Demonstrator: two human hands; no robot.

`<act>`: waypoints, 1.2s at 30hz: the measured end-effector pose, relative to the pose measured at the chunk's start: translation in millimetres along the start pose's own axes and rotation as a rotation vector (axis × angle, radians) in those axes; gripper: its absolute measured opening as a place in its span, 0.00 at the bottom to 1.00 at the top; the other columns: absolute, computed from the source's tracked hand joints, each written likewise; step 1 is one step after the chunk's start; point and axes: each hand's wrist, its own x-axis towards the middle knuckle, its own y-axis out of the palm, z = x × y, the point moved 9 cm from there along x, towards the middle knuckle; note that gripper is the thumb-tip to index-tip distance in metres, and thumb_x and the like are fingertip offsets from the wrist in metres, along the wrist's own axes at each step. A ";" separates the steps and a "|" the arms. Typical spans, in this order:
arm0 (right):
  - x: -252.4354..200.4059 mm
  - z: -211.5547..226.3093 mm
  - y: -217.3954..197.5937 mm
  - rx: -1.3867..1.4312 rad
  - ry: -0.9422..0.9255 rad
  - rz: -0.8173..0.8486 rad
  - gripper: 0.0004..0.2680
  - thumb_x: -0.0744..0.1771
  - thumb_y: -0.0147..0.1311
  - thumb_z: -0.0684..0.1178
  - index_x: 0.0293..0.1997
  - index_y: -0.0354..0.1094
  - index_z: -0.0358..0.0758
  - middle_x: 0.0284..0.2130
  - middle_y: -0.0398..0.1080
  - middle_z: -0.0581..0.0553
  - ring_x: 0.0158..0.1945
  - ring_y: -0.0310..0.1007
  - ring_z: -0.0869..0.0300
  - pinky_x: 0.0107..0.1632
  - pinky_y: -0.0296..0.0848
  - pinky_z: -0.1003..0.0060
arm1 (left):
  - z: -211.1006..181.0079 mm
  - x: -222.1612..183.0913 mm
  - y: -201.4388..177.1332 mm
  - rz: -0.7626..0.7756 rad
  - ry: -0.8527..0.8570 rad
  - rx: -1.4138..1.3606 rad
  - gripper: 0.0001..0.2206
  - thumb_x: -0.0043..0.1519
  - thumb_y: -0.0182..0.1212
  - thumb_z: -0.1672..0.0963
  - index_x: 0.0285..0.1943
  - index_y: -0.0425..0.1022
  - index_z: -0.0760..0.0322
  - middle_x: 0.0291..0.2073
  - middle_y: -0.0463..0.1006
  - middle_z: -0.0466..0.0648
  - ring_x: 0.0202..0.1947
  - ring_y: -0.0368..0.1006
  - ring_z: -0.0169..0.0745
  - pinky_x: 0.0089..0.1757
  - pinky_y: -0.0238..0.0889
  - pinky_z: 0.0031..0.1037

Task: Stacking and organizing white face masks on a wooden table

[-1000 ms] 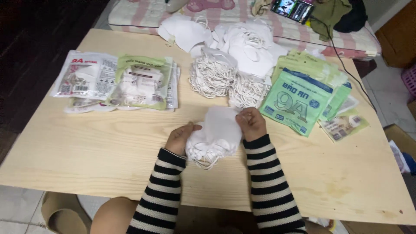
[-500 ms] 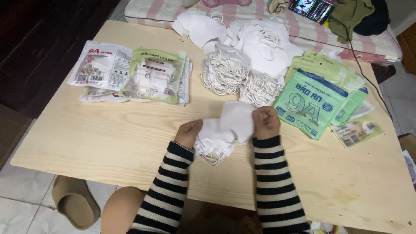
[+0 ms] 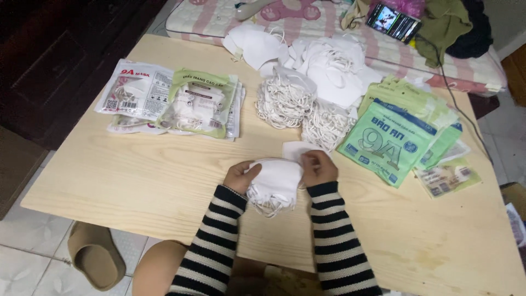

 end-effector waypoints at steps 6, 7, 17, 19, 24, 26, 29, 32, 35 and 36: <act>26.1 -45.3 1.8 -0.563 -0.148 0.048 0.24 0.57 0.70 0.60 0.56 0.69 0.46 0.44 0.72 0.38 0.48 0.73 0.37 0.51 0.73 0.41 | 29.0 28.8 -18.5 0.090 0.080 -0.036 0.11 0.59 0.70 0.61 0.49 0.80 0.72 0.29 0.81 0.59 0.31 0.80 0.41 0.38 0.76 0.31; 26.6 -37.0 0.8 -0.563 -0.155 0.051 0.24 0.57 0.70 0.60 0.56 0.69 0.46 0.44 0.72 0.38 0.48 0.73 0.37 0.51 0.73 0.41 | 20.9 26.7 -17.2 0.086 0.085 -0.041 0.11 0.59 0.70 0.61 0.49 0.80 0.72 0.29 0.81 0.59 0.31 0.80 0.41 0.38 0.76 0.31; 29.6 -49.5 -19.1 -0.203 0.018 -0.052 0.08 0.63 0.66 0.52 0.40 0.71 0.51 0.33 0.71 0.50 0.43 0.74 0.49 0.49 0.73 0.55 | 0.1 8.7 -15.0 0.100 0.227 -0.076 0.14 0.55 0.65 0.66 0.51 0.80 0.72 0.40 0.83 0.60 0.39 0.81 0.45 0.43 0.76 0.32; 29.8 -39.8 -34.8 -0.080 0.081 -0.115 0.06 0.64 0.64 0.50 0.40 0.70 0.53 0.34 0.73 0.51 0.44 0.75 0.52 0.51 0.73 0.57 | 3.6 7.3 -21.3 0.070 0.274 -0.056 0.09 0.55 0.65 0.67 0.43 0.83 0.73 0.38 0.83 0.58 0.38 0.81 0.42 0.42 0.76 0.30; 51.1 -108.5 -28.4 0.434 0.435 -0.081 0.20 0.65 0.69 0.54 0.62 0.70 0.49 0.65 0.64 0.40 0.67 0.64 0.46 0.63 0.70 0.54 | -12.7 -13.6 -4.9 -0.025 0.450 0.237 0.10 0.55 0.62 0.67 0.41 0.86 0.69 0.45 0.81 0.60 0.49 0.74 0.46 0.54 0.66 0.38; 46.5 -91.7 -14.6 0.411 0.447 0.081 0.24 0.65 0.68 0.56 0.67 0.65 0.48 0.68 0.58 0.39 0.69 0.60 0.44 0.63 0.71 0.52 | -9.1 -12.7 -2.6 -0.055 0.485 0.263 0.10 0.55 0.63 0.67 0.41 0.86 0.68 0.45 0.81 0.60 0.50 0.74 0.47 0.55 0.65 0.38; 26.3 -58.8 2.4 0.560 0.443 0.237 0.23 0.64 0.68 0.51 0.66 0.64 0.42 0.59 0.63 0.40 0.59 0.66 0.50 0.55 0.74 0.58 | -14.4 -23.5 -0.8 -0.089 0.501 0.279 0.11 0.55 0.64 0.66 0.42 0.87 0.66 0.45 0.82 0.59 0.51 0.74 0.47 0.56 0.64 0.38; 18.5 -60.0 27.6 0.755 0.425 0.304 0.20 0.63 0.70 0.44 0.59 0.68 0.38 0.47 0.74 0.41 0.46 0.76 0.55 0.47 0.79 0.64 | -23.9 -29.2 -0.1 -0.119 0.489 0.285 0.10 0.56 0.64 0.66 0.43 0.87 0.65 0.44 0.83 0.57 0.51 0.75 0.47 0.56 0.64 0.38; -3.6 -32.1 27.9 0.673 0.386 0.432 0.19 0.62 0.71 0.43 0.56 0.70 0.42 0.44 0.75 0.41 0.44 0.77 0.55 0.43 0.80 0.66 | -11.4 -32.8 -0.4 -0.138 0.368 0.143 0.06 0.60 0.65 0.61 0.43 0.85 0.66 0.38 0.83 0.55 0.42 0.78 0.45 0.48 0.70 0.34; -6.3 -8.1 26.3 0.584 0.326 0.487 0.18 0.61 0.71 0.43 0.55 0.71 0.44 0.42 0.76 0.40 0.43 0.77 0.57 0.40 0.79 0.69 | -7.3 -27.2 0.7 -0.127 0.269 -0.012 0.07 0.62 0.67 0.57 0.43 0.83 0.69 0.34 0.83 0.55 0.34 0.79 0.42 0.40 0.75 0.30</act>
